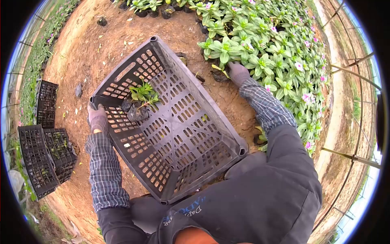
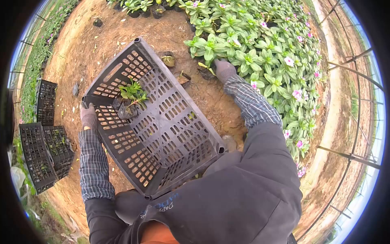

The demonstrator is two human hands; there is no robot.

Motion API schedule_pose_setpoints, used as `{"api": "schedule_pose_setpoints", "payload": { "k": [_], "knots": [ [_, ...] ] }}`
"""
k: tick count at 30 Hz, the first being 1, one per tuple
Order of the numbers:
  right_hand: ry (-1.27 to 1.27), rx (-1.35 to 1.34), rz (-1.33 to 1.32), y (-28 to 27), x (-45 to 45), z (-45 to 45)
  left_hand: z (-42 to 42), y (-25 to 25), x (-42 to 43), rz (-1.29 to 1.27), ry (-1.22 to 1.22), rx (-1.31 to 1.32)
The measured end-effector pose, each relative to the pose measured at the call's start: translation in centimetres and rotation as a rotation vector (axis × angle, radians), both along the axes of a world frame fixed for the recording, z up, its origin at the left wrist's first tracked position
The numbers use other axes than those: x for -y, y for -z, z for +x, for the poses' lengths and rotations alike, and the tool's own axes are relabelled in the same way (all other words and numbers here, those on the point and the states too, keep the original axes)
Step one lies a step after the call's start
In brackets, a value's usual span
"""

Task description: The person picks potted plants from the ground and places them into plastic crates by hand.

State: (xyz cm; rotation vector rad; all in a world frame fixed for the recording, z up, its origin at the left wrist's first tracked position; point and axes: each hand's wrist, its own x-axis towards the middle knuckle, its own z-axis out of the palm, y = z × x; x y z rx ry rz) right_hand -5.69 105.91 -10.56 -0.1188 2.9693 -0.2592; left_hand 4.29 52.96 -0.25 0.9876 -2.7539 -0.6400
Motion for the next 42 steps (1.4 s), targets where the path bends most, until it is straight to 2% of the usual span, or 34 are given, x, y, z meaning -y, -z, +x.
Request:
{"api": "schedule_pose_setpoints", "payload": {
  "k": [3, 5, 7, 8, 13, 15, 17, 19, 20, 21, 23, 24, 25, 26, 27, 28, 29, 31, 33, 34, 35, 37, 38, 39, 41, 42],
  "knots": [
    [-0.111, 0.033, 0.043, 2.0, 1.2, -2.9, -0.2, -1.6, -1.4, 0.015, -0.061, 0.099],
    [-0.103, 0.068, 0.062, -0.3, 3.5, -4.1, -0.4, -0.9, -0.4, -0.030, -0.064, 0.088],
    [0.058, 0.107, -0.166, -0.3, 4.5, -5.5, -0.1, -0.8, -0.7, -0.054, -0.046, 0.064],
    [0.064, 0.121, -0.108, 1.4, 4.8, -6.5, 0.0, -0.8, -0.7, -0.066, -0.027, 0.064],
    [-0.033, 0.189, 0.075, 3.0, 5.4, -8.7, -0.2, -2.1, -1.8, -0.075, -0.070, 0.162],
    [-0.046, 0.038, -0.034, 5.0, 4.8, -9.5, -0.1, -1.6, -1.5, -0.073, -0.038, 0.126],
    [-0.088, 0.033, -0.027, 2.2, 4.9, -7.6, -0.3, -2.2, -1.9, -0.027, -0.062, 0.118],
    [0.048, -0.036, -0.061, 3.1, 4.1, -7.4, -0.3, -3.3, -3.1, 0.025, -0.104, 0.149],
    [0.061, -0.239, -0.105, 3.2, 3.4, -6.7, -0.1, -2.1, -1.9, 0.036, -0.074, 0.066],
    [0.156, -0.064, -0.191, -0.3, 3.2, -5.6, -0.2, -1.7, -1.4, 0.044, -0.084, 0.061],
    [0.223, -0.193, -0.244, 0.2, 1.9, -6.1, 0.0, -0.8, -0.6, 0.052, -0.007, -0.023],
    [0.179, -0.334, -0.198, -0.2, 1.3, -5.7, -0.1, -1.3, -1.2, 0.012, -0.026, 0.020],
    [0.127, -0.475, -0.155, -2.2, 1.5, -5.2, -0.3, -1.3, -1.2, 0.018, -0.038, 0.024],
    [0.114, -0.462, -0.287, -4.5, 1.7, -4.7, -0.4, -1.2, -1.2, 0.000, -0.068, 0.052],
    [0.094, -0.437, -0.425, -8.2, 3.0, -3.7, -0.4, -0.7, -1.0, 0.327, -0.082, -0.105],
    [0.119, -0.377, -0.616, -10.4, 4.0, -2.9, -0.5, 1.4, 0.9, 0.075, 0.019, -0.094],
    [0.145, -0.303, -0.805, -12.5, 5.4, -2.2, -0.4, -0.3, -0.7, 0.095, 0.001, -0.085],
    [0.007, -0.108, -1.316, -17.9, 9.2, -0.1, -0.6, -0.8, -0.8, 0.054, -0.059, 0.001],
    [0.015, 0.049, -1.412, -21.2, 13.0, 2.0, -0.8, -1.1, -1.0, 0.136, -0.100, 0.022],
    [-0.012, 0.231, -1.480, -23.1, 15.3, 4.0, -0.9, -1.0, -0.9, 0.150, -0.111, 0.023],
    [-0.105, 0.317, -1.493, -23.1, 17.4, 5.2, -1.0, -0.9, -0.9, 0.163, -0.115, 0.023],
    [-0.078, 0.584, -1.485, -23.1, 22.1, 8.4, -1.0, -1.4, -1.2, 0.208, -0.125, 0.062],
    [-0.058, 0.709, -1.359, -22.0, 24.0, 9.4, -0.5, -2.1, -1.7, 0.173, -0.087, 0.019],
    [-0.033, 0.826, -1.231, -20.1, 25.5, 10.2, -0.8, -1.8, -1.7, 0.166, -0.123, 0.053],
    [-0.080, 0.950, -0.992, -12.4, 27.9, 10.8, -0.9, -1.8, -1.7, 0.185, -0.110, 0.055],
    [-0.148, 0.901, -0.817, -10.4, 29.1, 11.7, -0.8, -1.8, -1.8, 0.167, -0.102, 0.068]
  ]
}}
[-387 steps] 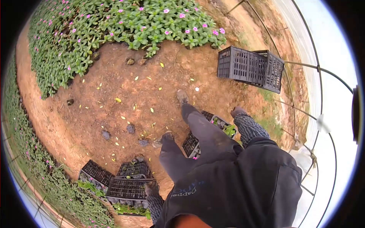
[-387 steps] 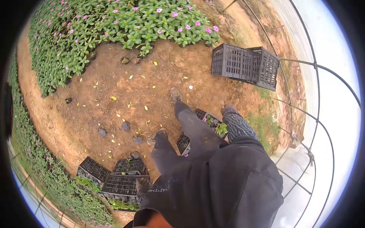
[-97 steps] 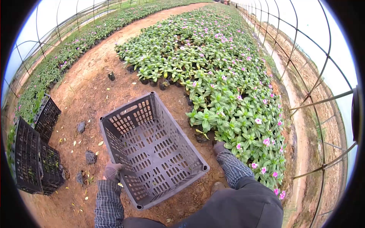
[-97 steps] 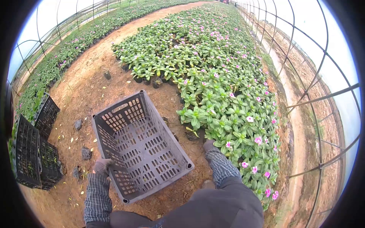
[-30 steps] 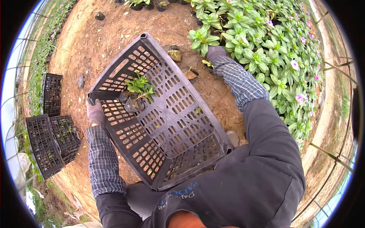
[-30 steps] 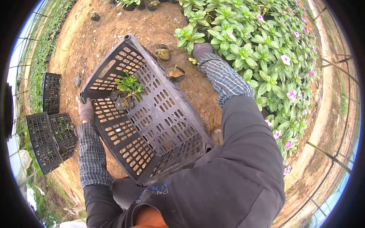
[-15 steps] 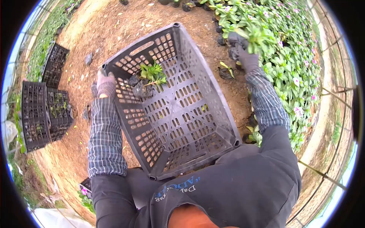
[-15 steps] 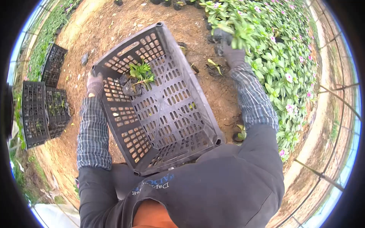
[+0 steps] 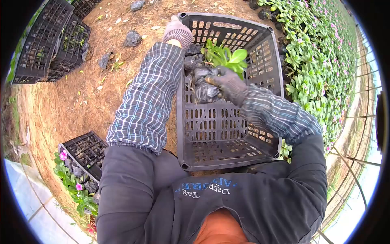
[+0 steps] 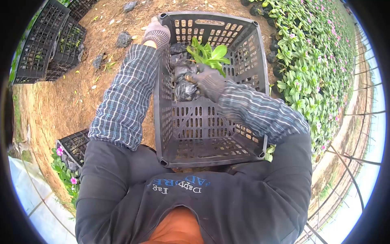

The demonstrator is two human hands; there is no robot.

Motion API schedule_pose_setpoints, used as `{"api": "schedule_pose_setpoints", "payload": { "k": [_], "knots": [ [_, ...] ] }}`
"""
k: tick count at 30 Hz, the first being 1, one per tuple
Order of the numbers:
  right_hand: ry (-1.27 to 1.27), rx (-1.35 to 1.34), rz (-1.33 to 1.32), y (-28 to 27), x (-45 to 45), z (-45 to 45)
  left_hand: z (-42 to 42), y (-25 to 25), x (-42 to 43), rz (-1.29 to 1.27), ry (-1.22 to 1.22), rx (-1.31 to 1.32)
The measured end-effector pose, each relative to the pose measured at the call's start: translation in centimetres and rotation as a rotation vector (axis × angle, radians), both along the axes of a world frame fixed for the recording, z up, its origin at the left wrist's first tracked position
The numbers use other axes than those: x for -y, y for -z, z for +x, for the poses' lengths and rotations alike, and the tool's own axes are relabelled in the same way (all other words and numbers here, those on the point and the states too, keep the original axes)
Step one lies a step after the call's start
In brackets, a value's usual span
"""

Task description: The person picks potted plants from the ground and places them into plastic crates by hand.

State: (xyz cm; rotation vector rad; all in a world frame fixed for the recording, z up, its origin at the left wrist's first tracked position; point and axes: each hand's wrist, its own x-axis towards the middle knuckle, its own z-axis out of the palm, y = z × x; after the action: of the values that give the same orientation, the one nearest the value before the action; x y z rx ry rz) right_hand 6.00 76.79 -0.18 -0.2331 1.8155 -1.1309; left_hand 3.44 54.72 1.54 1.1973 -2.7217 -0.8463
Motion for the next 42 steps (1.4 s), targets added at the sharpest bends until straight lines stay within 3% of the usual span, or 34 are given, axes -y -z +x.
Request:
{"api": "schedule_pose_setpoints", "payload": {
  "k": [3, 5, 8, 9, 11, 12, 14, 16, 18, 19, 21, 24, 27, 29, 31, 32, 33, 35, 36, 38, 39, 41, 42],
  "knots": [
    [-0.259, -0.253, 0.335, 2.4, 4.3, 1.5, -0.3, 0.5, 0.5, 0.010, 0.049, 0.013],
    [-0.002, -0.072, 0.039, 18.6, 4.3, 0.3, -0.3, 0.0, 0.1, 0.007, 0.002, 0.021],
    [-0.158, -0.366, 0.273, 9.7, 3.6, 1.7, -0.4, 2.2, 0.9, 0.089, 0.049, -0.239],
    [-0.252, -0.378, 0.386, 7.9, 3.6, 1.3, -0.1, 0.9, 0.1, 0.013, 0.023, -0.189],
    [-0.507, -0.527, 0.480, 7.0, 3.5, 0.0, -1.2, 4.9, 2.6, 0.126, 0.043, -0.221],
    [-0.480, -0.526, 0.491, 5.1, 2.3, -0.7, -1.0, 4.9, 2.4, 0.004, 0.045, -0.217],
    [-0.682, -0.663, 0.417, -1.5, -0.3, -1.8, 0.1, 1.7, 0.8, 0.005, 0.048, -0.162],
    [-0.423, -0.776, 0.134, -7.0, -4.9, -3.3, 0.1, 1.5, 0.9, -0.047, 0.040, -0.100],
    [0.072, -0.847, 0.028, -8.8, -10.3, -4.8, 0.2, 2.1, 1.3, -0.055, 0.070, -0.157],
    [0.264, -1.056, -0.024, -8.4, -13.4, -5.9, 0.3, 2.3, 1.4, -0.054, 0.099, -0.196],
    [0.610, -0.934, 0.236, -3.9, -19.7, -8.3, 0.4, 2.5, 1.6, -0.032, 0.073, -0.185],
    [0.311, -0.834, 0.988, 3.9, -27.3, -8.7, 0.6, 2.3, 2.0, -0.151, 0.096, -0.098],
    [0.317, -0.717, 1.196, 10.1, -31.3, -9.6, 0.5, 3.6, 3.9, -0.236, 0.094, -0.029],
    [0.318, -0.850, 1.049, 12.3, -33.4, -11.4, 0.8, 3.7, 3.8, -0.259, 0.104, -0.011],
    [0.283, -1.010, 1.099, 17.6, -35.5, -13.6, 0.3, 2.7, 3.4, -0.284, 0.099, -0.006],
    [0.358, -1.233, 1.151, 20.4, -36.0, -14.5, 0.4, 1.8, 2.5, -0.299, 0.085, 0.033],
    [0.653, -1.145, 0.842, 17.3, -35.2, -14.0, 0.6, 1.5, 2.0, -0.307, 0.069, 0.073],
    [0.643, -1.315, 0.658, 17.8, -36.4, -13.3, 0.4, 2.0, 2.6, -0.314, 0.085, 0.047],
    [0.643, -1.314, 0.657, 16.5, -36.0, -12.6, 0.4, 2.0, 2.7, -0.297, 0.090, 0.057],
    [0.223, -0.802, 1.044, 12.2, -33.9, -10.3, 0.9, 1.8, 2.9, -0.283, 0.086, 0.083],
    [0.275, -0.827, 1.052, 13.2, -33.8, -10.6, 0.8, 1.6, 2.7, -0.274, 0.077, 0.106],
    [0.507, -1.075, 1.055, 16.4, -34.3, -12.9, 0.6, 1.3, 2.3, -0.271, 0.067, 0.118],
    [0.394, -1.525, 1.075, 17.5, -34.5, -13.5, 0.6, 1.5, 2.3, -0.290, 0.090, 0.087]
  ]
}}
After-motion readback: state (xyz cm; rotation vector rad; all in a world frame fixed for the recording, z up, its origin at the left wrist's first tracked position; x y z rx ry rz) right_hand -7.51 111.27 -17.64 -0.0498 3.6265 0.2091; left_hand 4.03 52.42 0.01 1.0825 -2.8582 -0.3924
